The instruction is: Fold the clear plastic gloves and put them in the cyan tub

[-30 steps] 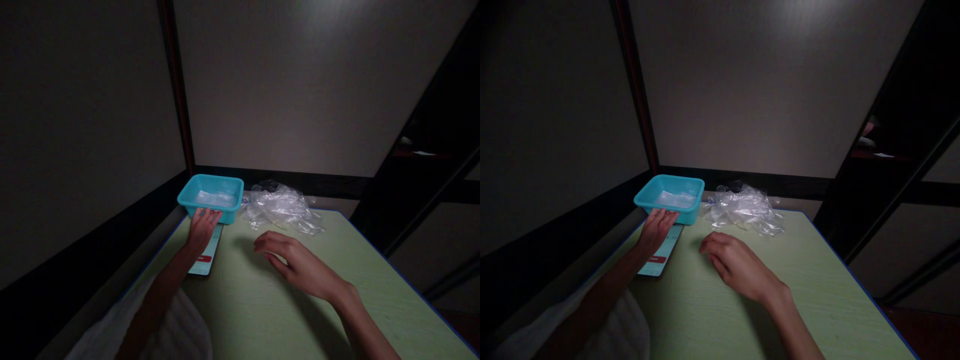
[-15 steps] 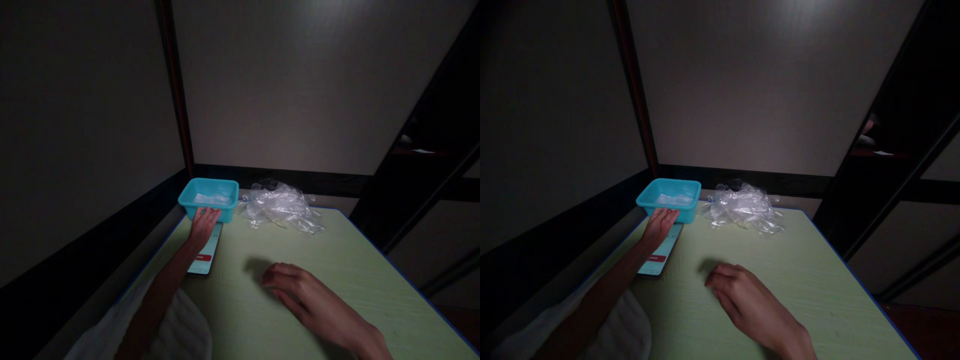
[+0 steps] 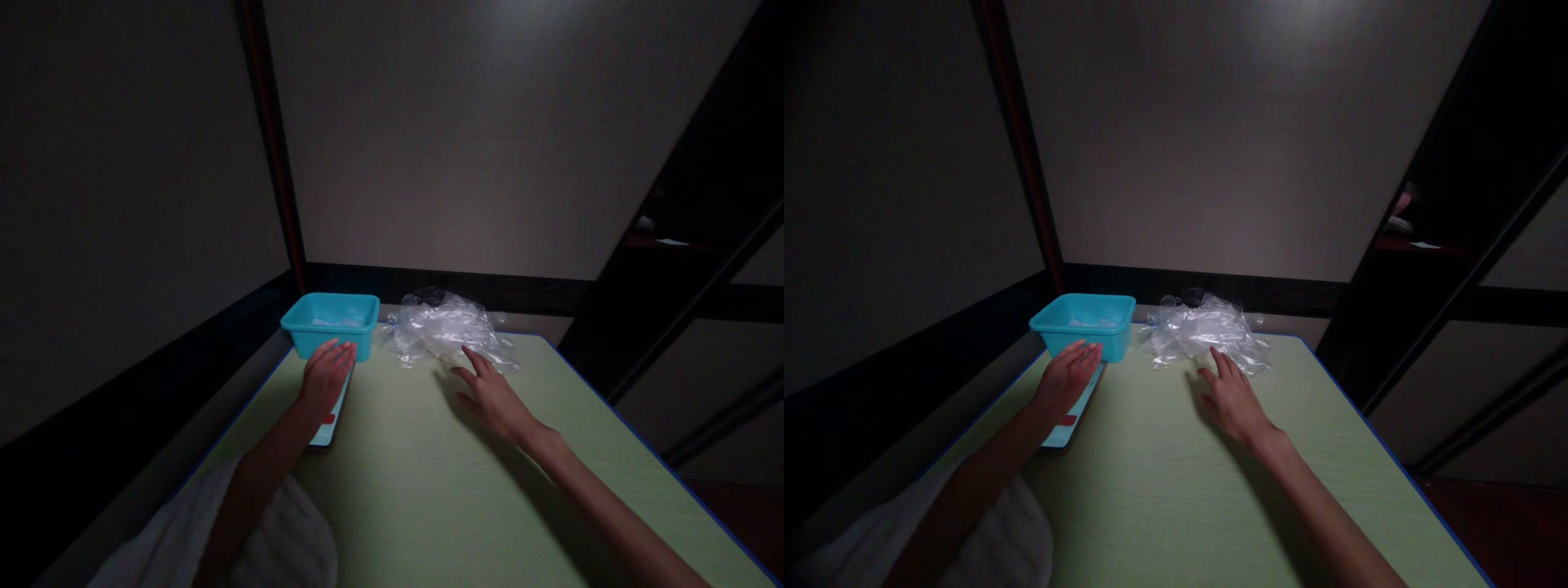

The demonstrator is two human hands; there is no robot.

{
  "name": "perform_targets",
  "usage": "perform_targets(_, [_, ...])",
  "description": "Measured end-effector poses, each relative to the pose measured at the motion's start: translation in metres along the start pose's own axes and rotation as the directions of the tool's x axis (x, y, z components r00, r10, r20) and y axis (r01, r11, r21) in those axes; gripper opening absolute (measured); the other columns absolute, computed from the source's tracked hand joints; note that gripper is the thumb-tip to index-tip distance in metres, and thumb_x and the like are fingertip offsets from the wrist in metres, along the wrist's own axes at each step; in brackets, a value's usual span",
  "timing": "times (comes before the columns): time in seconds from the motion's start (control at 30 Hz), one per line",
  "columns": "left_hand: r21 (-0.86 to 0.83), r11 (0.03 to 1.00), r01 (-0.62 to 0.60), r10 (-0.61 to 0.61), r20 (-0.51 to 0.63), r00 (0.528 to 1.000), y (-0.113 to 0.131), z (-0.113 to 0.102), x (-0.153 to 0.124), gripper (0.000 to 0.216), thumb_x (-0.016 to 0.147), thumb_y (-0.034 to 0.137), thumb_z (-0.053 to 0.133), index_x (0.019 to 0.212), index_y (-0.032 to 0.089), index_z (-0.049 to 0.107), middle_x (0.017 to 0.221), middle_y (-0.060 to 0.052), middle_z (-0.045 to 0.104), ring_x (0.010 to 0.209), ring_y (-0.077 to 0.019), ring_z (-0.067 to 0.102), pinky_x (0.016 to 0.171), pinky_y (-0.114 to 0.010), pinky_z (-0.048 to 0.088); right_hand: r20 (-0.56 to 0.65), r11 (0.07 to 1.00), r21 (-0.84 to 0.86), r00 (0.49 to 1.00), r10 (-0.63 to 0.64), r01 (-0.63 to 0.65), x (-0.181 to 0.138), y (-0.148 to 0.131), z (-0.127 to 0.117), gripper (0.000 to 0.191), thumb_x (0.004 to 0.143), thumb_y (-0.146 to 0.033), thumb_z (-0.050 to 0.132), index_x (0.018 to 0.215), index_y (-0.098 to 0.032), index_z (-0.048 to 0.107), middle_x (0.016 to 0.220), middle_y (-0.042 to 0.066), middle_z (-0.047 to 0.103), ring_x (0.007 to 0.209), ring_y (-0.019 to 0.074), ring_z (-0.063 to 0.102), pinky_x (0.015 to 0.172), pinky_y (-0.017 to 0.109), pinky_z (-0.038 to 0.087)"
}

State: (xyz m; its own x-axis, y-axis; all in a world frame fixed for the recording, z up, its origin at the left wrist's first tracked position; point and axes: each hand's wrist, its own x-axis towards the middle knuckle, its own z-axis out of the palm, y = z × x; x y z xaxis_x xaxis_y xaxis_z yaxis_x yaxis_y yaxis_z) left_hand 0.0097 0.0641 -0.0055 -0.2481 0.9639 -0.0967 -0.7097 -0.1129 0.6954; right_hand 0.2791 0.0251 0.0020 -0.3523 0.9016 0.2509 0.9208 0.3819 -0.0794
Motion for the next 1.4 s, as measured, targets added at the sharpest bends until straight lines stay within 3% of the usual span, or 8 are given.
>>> perform_targets(0.27, [0.201,0.963,0.178,-0.225,0.240,0.944,-0.037,0.016,-0.071,0.017,0.059,0.013,0.072,0.068,0.013,0.057,0.056,0.000,0.059,0.054,-0.0119,0.058,0.057,-0.023,0.046,0.031,0.982,-0.118,0.988,0.152,-0.147,0.018,0.000,0.012,0.049,0.082,-0.016,0.048,0.131,-0.013,0.043,0.144,0.017,0.035,0.133,0.0346,0.026,0.102,0.056,0.028])
perform_targets(0.47, [0.408,0.884,0.228,-0.400,0.407,0.821,-0.045,0.011,-0.096,0.018,0.059,0.025,0.072,0.065,0.015,0.058,0.057,0.000,0.060,0.056,-0.0113,0.056,0.058,-0.023,0.041,0.013,0.994,-0.096,0.998,0.054,-0.053,-0.007,-0.014,0.007,0.050,0.082,-0.012,0.045,0.132,-0.009,0.042,0.140,0.015,0.041,0.132,0.0326,0.028,0.106,0.053,0.025])
perform_targets(0.7, [0.489,0.841,0.232,-0.409,0.294,0.864,-0.046,0.006,-0.084,0.015,0.057,0.021,0.072,0.067,0.014,0.063,0.074,-0.003,0.065,0.072,-0.0151,0.063,0.066,-0.024,0.044,0.050,0.981,0.039,0.980,-0.191,0.189,-0.037,-0.025,0.012,0.046,0.083,-0.011,0.041,0.129,-0.009,0.047,0.133,0.016,0.050,0.126,0.0287,0.039,0.104,0.053,0.029])
perform_targets(0.9, [0.464,0.825,0.323,-0.474,0.257,0.843,-0.054,-0.002,-0.074,0.025,0.051,0.018,0.073,0.074,0.015,0.065,0.086,-0.005,0.064,0.092,-0.0223,0.062,0.084,-0.032,0.044,0.000,0.952,0.085,0.955,-0.296,0.295,-0.038,-0.023,0.014,0.041,0.087,-0.012,0.040,0.128,-0.010,0.049,0.127,0.014,0.055,0.118,0.0253,0.049,0.103,0.049,0.034])
perform_targets(1.03, [0.424,0.848,0.318,-0.446,0.248,0.860,-0.057,-0.001,-0.075,0.030,0.053,0.018,0.071,0.082,0.017,0.062,0.096,-0.006,0.063,0.097,-0.0230,0.060,0.088,-0.035,0.043,-0.018,0.883,0.125,0.891,-0.453,0.452,-0.044,-0.032,0.008,0.042,0.090,-0.013,0.041,0.131,-0.014,0.045,0.122,0.011,0.059,0.111,0.0224,0.054,0.101,0.046,0.038])
perform_targets(1.23, [0.554,0.803,0.222,-0.400,0.223,0.889,-0.051,0.002,-0.080,0.037,0.056,0.021,0.067,0.093,0.018,0.061,0.093,-0.004,0.066,0.087,-0.0212,0.062,0.074,-0.030,0.046,0.024,0.746,0.204,0.758,-0.651,0.634,-0.049,-0.043,-0.001,0.034,0.092,-0.014,0.038,0.124,-0.013,0.050,0.112,0.008,0.064,0.097,0.0176,0.059,0.087,0.031,0.048])
perform_targets(1.3, [0.652,0.750,0.111,-0.334,0.229,0.914,-0.047,0.000,-0.080,0.038,0.059,0.023,0.065,0.097,0.016,0.062,0.081,-0.003,0.067,0.079,-0.0198,0.061,0.070,-0.029,0.046,0.011,0.764,0.210,0.780,-0.626,0.610,-0.047,-0.038,-0.004,0.031,0.093,-0.015,0.037,0.118,-0.012,0.054,0.102,0.009,0.066,0.089,0.0181,0.061,0.081,0.032,0.050])
perform_targets(1.4, [0.758,0.652,0.015,-0.300,0.240,0.923,-0.042,-0.001,-0.081,0.042,0.063,0.026,0.063,0.102,0.014,0.062,0.066,0.000,0.065,0.069,-0.0174,0.059,0.066,-0.027,0.044,0.026,0.851,0.205,0.867,-0.498,0.483,-0.043,-0.026,-0.006,0.030,0.092,-0.015,0.036,0.113,-0.011,0.058,0.091,0.011,0.067,0.082,0.0200,0.063,0.076,0.036,0.052])
